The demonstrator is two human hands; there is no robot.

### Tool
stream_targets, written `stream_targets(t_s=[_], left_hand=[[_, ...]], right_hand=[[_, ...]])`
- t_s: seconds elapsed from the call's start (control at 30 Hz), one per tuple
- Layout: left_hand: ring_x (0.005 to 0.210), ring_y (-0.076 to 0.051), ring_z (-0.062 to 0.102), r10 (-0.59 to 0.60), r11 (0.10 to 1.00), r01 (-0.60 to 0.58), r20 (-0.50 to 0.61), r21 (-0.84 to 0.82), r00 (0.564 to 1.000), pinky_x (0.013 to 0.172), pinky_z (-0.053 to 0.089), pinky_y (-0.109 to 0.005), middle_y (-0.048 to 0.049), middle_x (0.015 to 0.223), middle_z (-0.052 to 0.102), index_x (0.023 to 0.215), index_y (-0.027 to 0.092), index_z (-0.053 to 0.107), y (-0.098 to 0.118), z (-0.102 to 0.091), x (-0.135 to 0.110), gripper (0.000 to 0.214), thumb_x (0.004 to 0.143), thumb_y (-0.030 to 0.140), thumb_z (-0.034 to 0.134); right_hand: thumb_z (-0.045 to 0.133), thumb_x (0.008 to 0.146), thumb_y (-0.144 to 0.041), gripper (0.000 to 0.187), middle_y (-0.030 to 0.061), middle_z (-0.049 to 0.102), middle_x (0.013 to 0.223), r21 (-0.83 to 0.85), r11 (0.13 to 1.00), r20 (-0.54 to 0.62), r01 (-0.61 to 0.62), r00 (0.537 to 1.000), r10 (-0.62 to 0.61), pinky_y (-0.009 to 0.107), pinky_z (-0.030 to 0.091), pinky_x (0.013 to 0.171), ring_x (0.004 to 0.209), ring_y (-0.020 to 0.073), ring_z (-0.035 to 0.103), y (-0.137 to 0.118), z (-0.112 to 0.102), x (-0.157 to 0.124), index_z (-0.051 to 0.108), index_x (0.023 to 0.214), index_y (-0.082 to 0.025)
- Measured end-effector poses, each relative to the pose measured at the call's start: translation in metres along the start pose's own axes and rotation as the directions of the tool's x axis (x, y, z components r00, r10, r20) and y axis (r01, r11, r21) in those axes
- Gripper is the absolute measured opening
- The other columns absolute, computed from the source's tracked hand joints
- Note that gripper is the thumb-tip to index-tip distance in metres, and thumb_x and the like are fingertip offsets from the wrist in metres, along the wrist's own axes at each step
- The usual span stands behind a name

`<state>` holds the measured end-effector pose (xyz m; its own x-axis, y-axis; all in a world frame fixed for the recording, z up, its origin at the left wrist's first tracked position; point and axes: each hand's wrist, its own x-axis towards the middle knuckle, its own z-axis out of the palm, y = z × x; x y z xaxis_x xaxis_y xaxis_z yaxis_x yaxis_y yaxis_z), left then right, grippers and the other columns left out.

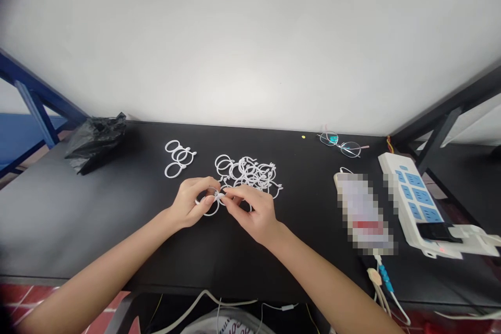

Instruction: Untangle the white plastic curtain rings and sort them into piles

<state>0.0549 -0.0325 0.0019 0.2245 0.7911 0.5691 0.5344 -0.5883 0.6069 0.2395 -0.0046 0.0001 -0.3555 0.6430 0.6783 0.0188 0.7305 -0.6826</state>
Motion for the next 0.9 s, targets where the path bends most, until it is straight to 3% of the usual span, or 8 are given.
stream_targets(t_s=[0.27, 0.37, 0.5, 0.57, 0.7, 0.9], left_hand=[[0.052, -0.011, 0.052, -0.050, 0.997, 0.050, -0.002, 0.051, 0.999, 0.052, 0.041, -0.022, -0.0002, 0.063, 0.061, 0.083, 0.016, 0.057, -0.002, -0.001, 0.002, 0.036, 0.101, 0.038, 0.034], [0.057, -0.012, 0.054, -0.115, 0.980, 0.108, 0.029, 0.166, 0.993, 0.055, 0.041, -0.022, -0.0012, 0.071, 0.063, 0.088, 0.017, 0.058, -0.006, -0.008, 0.004, 0.033, 0.101, 0.034, 0.033], [0.077, -0.019, 0.057, -0.248, 0.852, 0.250, -0.065, 0.460, 0.967, 0.070, 0.044, -0.030, -0.0054, 0.083, 0.065, 0.089, 0.018, 0.059, -0.029, -0.028, 0.009, 0.031, 0.101, 0.035, 0.036], [0.085, -0.023, 0.055, -0.249, 0.791, 0.243, -0.067, 0.561, 0.966, 0.083, 0.043, -0.038, -0.0067, 0.084, 0.063, 0.084, 0.019, 0.059, -0.044, -0.037, 0.009, 0.031, 0.098, 0.041, 0.043], [0.093, -0.028, 0.053, -0.291, 0.694, 0.260, -0.069, 0.671, 0.954, 0.088, 0.042, -0.045, -0.0084, 0.089, 0.059, 0.085, 0.019, 0.061, -0.066, -0.046, 0.004, 0.034, 0.094, 0.050, 0.049], [0.098, -0.030, 0.052, -0.311, 0.629, 0.222, -0.021, 0.745, 0.950, 0.094, 0.039, -0.049, -0.0100, 0.095, 0.058, 0.105, 0.019, 0.064, -0.073, -0.046, -0.002, 0.031, 0.093, 0.046, 0.055]], right_hand=[[0.062, 0.086, -0.009, 0.018, 0.0024, 0.072, 0.072, -0.007, 1.000, 0.021, 0.000, 1.000, 0.000, 0.028, 0.056, 0.057, 0.061, 0.0146, 0.066, -0.002, -0.004, 0.003, 0.071, 0.097, -0.021], [0.061, 0.086, -0.007, 0.021, 0.0026, 0.073, 0.073, 0.024, 1.000, 0.016, 0.007, 1.000, -0.008, 0.028, 0.055, 0.056, 0.060, 0.0143, 0.065, -0.002, -0.003, 0.004, 0.070, 0.098, -0.021], [0.059, 0.086, -0.004, 0.022, 0.0015, 0.072, 0.069, 0.030, 1.000, -0.009, 0.010, 1.000, -0.009, 0.029, 0.055, 0.056, 0.056, 0.0131, 0.063, -0.002, -0.002, 0.005, 0.071, 0.093, -0.021], [0.058, 0.087, -0.005, 0.021, 0.0012, 0.072, 0.069, 0.022, 1.000, -0.013, 0.008, 1.000, -0.007, 0.028, 0.055, 0.055, 0.055, 0.0128, 0.063, -0.001, -0.002, 0.005, 0.071, 0.092, -0.021], [0.061, 0.086, -0.010, 0.017, 0.0024, 0.073, 0.073, 0.019, 1.000, 0.014, 0.020, 1.000, -0.020, 0.029, 0.057, 0.057, 0.058, 0.0139, 0.065, 0.000, -0.003, 0.003, 0.071, 0.094, -0.021], [0.062, 0.086, -0.012, 0.016, 0.0037, 0.072, 0.074, 0.052, 0.998, 0.031, 0.038, 0.999, -0.039, 0.029, 0.057, 0.056, 0.057, 0.0139, 0.065, 0.001, -0.005, 0.003, 0.071, 0.096, -0.020]])
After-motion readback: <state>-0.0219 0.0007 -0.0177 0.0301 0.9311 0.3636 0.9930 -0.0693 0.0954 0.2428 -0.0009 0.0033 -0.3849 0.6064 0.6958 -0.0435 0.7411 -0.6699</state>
